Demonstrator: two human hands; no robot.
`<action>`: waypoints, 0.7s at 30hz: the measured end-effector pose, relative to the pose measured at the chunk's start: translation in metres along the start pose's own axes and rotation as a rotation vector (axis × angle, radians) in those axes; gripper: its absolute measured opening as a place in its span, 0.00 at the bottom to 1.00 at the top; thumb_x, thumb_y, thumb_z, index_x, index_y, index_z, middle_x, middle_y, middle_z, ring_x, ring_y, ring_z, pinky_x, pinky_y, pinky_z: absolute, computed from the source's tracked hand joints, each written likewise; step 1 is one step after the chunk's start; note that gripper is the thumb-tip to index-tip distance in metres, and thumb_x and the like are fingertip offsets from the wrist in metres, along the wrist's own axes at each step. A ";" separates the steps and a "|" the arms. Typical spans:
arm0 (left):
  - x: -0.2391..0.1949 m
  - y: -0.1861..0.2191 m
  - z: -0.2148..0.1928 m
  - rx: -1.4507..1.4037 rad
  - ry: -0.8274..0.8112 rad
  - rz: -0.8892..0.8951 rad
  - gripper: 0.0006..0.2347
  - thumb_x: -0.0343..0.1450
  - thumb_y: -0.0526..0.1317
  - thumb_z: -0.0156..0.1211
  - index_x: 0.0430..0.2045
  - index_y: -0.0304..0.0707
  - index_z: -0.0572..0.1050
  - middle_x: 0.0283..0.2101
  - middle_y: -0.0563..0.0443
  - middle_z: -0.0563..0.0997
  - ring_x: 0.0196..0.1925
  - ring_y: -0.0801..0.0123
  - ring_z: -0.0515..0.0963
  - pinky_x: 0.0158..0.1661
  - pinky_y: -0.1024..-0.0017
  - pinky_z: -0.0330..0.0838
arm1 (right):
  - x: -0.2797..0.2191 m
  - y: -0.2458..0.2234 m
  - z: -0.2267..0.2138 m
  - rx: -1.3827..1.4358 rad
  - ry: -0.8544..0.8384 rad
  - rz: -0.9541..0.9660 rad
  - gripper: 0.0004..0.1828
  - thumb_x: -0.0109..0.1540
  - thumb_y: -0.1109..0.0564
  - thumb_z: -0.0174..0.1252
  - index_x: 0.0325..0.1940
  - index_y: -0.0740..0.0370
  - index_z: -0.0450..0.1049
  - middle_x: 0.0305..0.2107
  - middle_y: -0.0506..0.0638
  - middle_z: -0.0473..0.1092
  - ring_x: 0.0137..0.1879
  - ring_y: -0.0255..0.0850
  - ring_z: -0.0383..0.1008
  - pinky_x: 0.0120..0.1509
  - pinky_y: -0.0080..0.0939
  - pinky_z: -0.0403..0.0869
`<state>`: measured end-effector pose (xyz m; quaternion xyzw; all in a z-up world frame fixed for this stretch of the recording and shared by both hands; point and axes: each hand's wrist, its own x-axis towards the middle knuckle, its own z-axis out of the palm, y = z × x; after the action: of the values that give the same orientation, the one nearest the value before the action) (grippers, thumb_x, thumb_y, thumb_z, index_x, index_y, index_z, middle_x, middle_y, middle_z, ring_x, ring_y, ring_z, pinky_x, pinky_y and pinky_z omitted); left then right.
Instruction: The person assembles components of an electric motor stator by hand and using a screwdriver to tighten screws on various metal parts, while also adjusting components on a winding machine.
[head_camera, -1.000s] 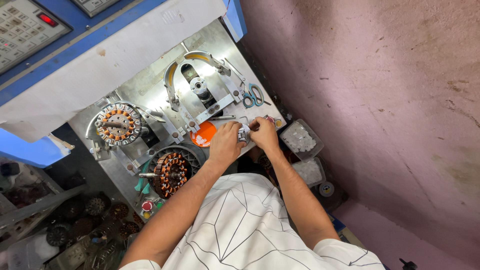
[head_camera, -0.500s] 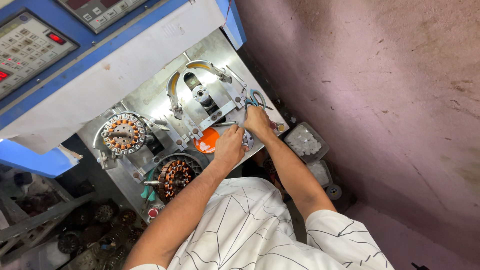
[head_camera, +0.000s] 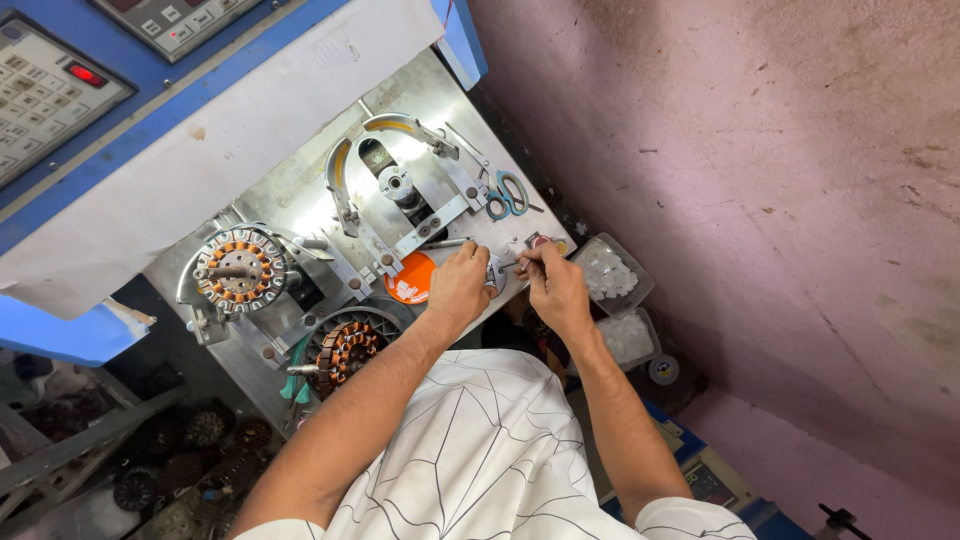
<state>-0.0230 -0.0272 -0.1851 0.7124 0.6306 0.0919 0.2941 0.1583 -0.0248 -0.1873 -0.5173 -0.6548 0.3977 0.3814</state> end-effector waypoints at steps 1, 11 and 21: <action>0.000 0.000 0.000 0.000 0.000 0.005 0.21 0.57 0.38 0.77 0.38 0.33 0.71 0.47 0.42 0.75 0.49 0.47 0.78 0.41 0.52 0.74 | -0.002 0.001 0.003 -0.047 0.007 -0.018 0.03 0.67 0.69 0.54 0.45 0.70 0.68 0.37 0.58 0.79 0.40 0.43 0.84 0.42 0.39 0.81; 0.001 -0.001 -0.002 -0.012 0.005 0.020 0.21 0.56 0.38 0.77 0.37 0.34 0.71 0.45 0.42 0.75 0.47 0.45 0.79 0.41 0.51 0.74 | -0.003 0.012 0.009 -0.177 -0.034 -0.027 0.10 0.62 0.72 0.52 0.46 0.68 0.70 0.32 0.57 0.77 0.39 0.48 0.82 0.44 0.42 0.79; 0.003 -0.003 -0.001 -0.011 0.007 0.021 0.21 0.56 0.38 0.77 0.37 0.34 0.71 0.45 0.41 0.74 0.46 0.46 0.79 0.40 0.51 0.74 | -0.006 0.004 0.011 -0.207 -0.021 -0.115 0.12 0.60 0.74 0.54 0.46 0.68 0.72 0.34 0.58 0.78 0.39 0.50 0.80 0.44 0.43 0.78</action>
<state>-0.0251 -0.0241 -0.1866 0.7169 0.6236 0.1009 0.2949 0.1505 -0.0318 -0.1961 -0.5114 -0.7250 0.3106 0.3412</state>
